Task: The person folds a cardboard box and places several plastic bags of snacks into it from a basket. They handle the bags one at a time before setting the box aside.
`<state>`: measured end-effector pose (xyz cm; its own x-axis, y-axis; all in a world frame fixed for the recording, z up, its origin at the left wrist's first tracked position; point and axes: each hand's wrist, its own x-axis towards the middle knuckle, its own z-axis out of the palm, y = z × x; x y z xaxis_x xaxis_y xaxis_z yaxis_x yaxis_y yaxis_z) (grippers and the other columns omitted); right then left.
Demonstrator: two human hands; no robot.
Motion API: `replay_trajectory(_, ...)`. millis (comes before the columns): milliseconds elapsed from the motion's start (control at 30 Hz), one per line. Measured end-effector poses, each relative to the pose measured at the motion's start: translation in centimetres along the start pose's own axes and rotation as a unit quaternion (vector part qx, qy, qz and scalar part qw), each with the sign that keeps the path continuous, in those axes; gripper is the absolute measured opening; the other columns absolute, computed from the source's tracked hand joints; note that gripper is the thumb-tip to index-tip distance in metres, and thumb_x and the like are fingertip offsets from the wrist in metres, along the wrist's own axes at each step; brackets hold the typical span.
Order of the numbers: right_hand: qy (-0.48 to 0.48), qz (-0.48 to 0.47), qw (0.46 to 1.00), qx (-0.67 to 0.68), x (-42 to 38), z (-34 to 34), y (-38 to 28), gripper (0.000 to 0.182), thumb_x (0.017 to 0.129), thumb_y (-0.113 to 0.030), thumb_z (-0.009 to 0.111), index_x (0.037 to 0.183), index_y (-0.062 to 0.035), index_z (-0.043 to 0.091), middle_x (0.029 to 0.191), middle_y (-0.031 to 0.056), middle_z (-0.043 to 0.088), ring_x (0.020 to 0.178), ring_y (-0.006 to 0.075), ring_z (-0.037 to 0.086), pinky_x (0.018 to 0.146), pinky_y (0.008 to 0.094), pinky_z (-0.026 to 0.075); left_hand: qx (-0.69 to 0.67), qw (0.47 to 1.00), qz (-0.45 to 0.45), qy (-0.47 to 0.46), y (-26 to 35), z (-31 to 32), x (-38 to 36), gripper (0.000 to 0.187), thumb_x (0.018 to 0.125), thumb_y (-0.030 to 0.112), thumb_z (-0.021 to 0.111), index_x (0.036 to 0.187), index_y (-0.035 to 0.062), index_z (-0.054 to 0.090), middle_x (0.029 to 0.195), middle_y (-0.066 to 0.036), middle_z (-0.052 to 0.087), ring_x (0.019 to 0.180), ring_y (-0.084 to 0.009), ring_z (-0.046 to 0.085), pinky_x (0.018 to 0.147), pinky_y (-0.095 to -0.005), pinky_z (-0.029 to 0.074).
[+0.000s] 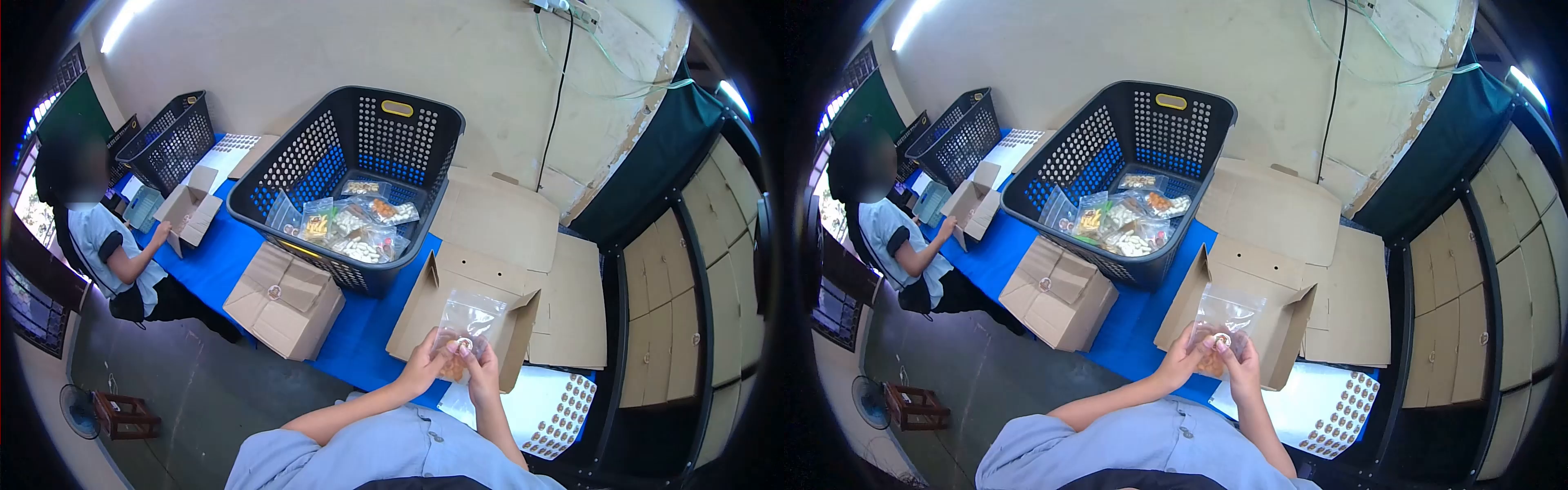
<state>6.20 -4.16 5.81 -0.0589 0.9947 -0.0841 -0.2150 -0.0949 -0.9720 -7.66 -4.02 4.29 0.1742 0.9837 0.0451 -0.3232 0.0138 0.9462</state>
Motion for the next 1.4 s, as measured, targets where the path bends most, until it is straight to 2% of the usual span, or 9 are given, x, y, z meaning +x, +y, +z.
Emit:
replay_trajectory(433, 0.107, 0.016, 0.982, 0.152, 3.3, 0.0, -1.2, 0.017, 0.089, -0.015, 0.064, 0.103, -0.0052, 0.063, 0.101, 0.0065, 0.066, 0.101, 0.014, 0.058, 0.091, 0.0277, 0.042, 0.077, 0.988, -0.062, -0.117, 1.8, -1.0, 2.1, 0.051, 0.085, 0.013, 0.07, 0.125, 0.0032, 0.04, 0.117, -0.011, 0.053, 0.112, -0.0156, 0.053, 0.094, -0.0321, 0.044)
replay_trajectory(533, 0.094, 0.002, 0.982, 0.165, 3.8, -0.5, -0.7, 0.015, 0.09, -0.017, 0.063, 0.097, -0.0036, 0.066, 0.099, 0.0082, 0.067, 0.098, 0.015, 0.06, 0.09, 0.0289, 0.044, 0.206, 0.97, 0.036, -0.125, 1.9, -1.2, 2.7, 0.056, 0.082, 0.013, 0.072, 0.126, 0.0043, 0.038, 0.12, -0.012, 0.052, 0.107, -0.0163, 0.056, 0.095, -0.0333, 0.043)
replay_trajectory(600, 0.063, 0.014, 0.996, 0.066, 4.0, -1.3, 0.2, 0.016, 0.09, -0.017, 0.063, 0.095, -0.0023, 0.067, 0.097, 0.0086, 0.068, 0.096, 0.0153, 0.061, 0.089, 0.0296, 0.045, 0.104, 0.993, 0.047, 0.018, 2.1, -0.9, 3.4, 0.04, 0.082, 0.015, 0.072, 0.114, 0.0036, 0.051, 0.107, -0.012, 0.062, 0.094, -0.018, 0.061, 0.089, -0.0335, 0.046)
replay_trajectory(767, -0.013, 0.026, 0.998, -0.064, 4.1, -1.3, -0.3, 0.03, 0.095, -0.025, 0.055, 0.093, 0.0013, 0.07, 0.093, 0.0079, 0.07, 0.09, 0.0136, 0.062, 0.089, 0.0299, 0.044, 0.154, 0.987, -0.031, -0.034, 1.2, -3.0, 5.5, 0.019, 0.086, 0.019, 0.069, 0.087, 0.0008, 0.064, 0.086, -0.004, 0.066, 0.094, -0.0131, 0.06, 0.09, -0.0308, 0.044)
replay_trajectory(967, 0.054, 0.002, 0.996, -0.066, 4.6, -1.7, -0.1, 0.041, 0.1, -0.031, 0.043, 0.121, -0.0003, 0.06, 0.11, 0.0121, 0.065, 0.101, 0.0163, 0.057, 0.094, 0.0306, 0.039, 0.087, 0.993, -0.083, -0.017, 0.2, -4.0, 6.1, 0.027, 0.09, 0.019, 0.063, 0.111, 0.0014, 0.059, 0.104, -0.008, 0.064, 0.102, -0.0146, 0.059, 0.095, -0.0313, 0.042)
replay_trajectory(1033, 0.089, -0.034, 0.983, -0.155, 4.6, -1.5, 0.3, 0.042, 0.101, -0.032, 0.041, 0.127, -0.0018, 0.055, 0.116, 0.0134, 0.061, 0.102, 0.0187, 0.056, 0.095, 0.0324, 0.039, 0.167, 0.984, 0.048, 0.03, 0.0, -3.8, 6.3, 0.058, 0.089, 0.021, 0.064, 0.138, 0.0046, 0.037, 0.129, -0.013, 0.049, 0.122, -0.0216, 0.047, 0.104, -0.0371, 0.036)
replay_trajectory(1233, 0.023, -0.247, 0.907, -0.341, 5.3, 0.0, 2.0, 0.044, 0.1, -0.029, 0.04, 0.136, -0.0067, 0.049, 0.118, 0.0139, 0.056, 0.106, 0.0284, 0.051, 0.096, 0.0384, 0.037, 0.111, 0.988, 0.095, -0.053, -1.1, -0.4, 5.2, 0.08, 0.086, 0.028, 0.067, 0.145, 0.0058, 0.017, 0.147, -0.015, 0.019, 0.139, -0.0297, 0.021, 0.114, -0.0404, 0.019)
replay_trajectory(1367, 0.038, -0.166, 0.956, -0.238, 6.8, 0.2, -0.4, 0.036, 0.095, -0.026, 0.051, 0.123, -0.0038, 0.06, 0.1, 0.0118, 0.059, 0.106, 0.0241, 0.05, 0.093, 0.0354, 0.038, -0.019, 0.998, -0.053, 0.03, -0.9, 0.5, 6.1, 0.041, 0.094, 0.023, 0.058, 0.127, -0.0008, 0.051, 0.119, -0.009, 0.057, 0.113, -0.0155, 0.052, 0.097, -0.0301, 0.04)
replay_trajectory(1400, 0.132, -0.18, 0.947, -0.233, 7.3, 0.8, -1.5, 0.028, 0.092, -0.02, 0.057, 0.112, -0.0022, 0.063, 0.094, 0.0103, 0.059, 0.1, 0.0216, 0.052, 0.089, 0.0336, 0.04, -0.003, 0.997, 0.005, 0.075, -0.9, 1.4, 6.3, 0.03, 0.096, 0.023, 0.055, 0.115, -0.0004, 0.062, 0.096, -0.002, 0.065, 0.088, -0.0085, 0.057, 0.081, -0.0233, 0.046)
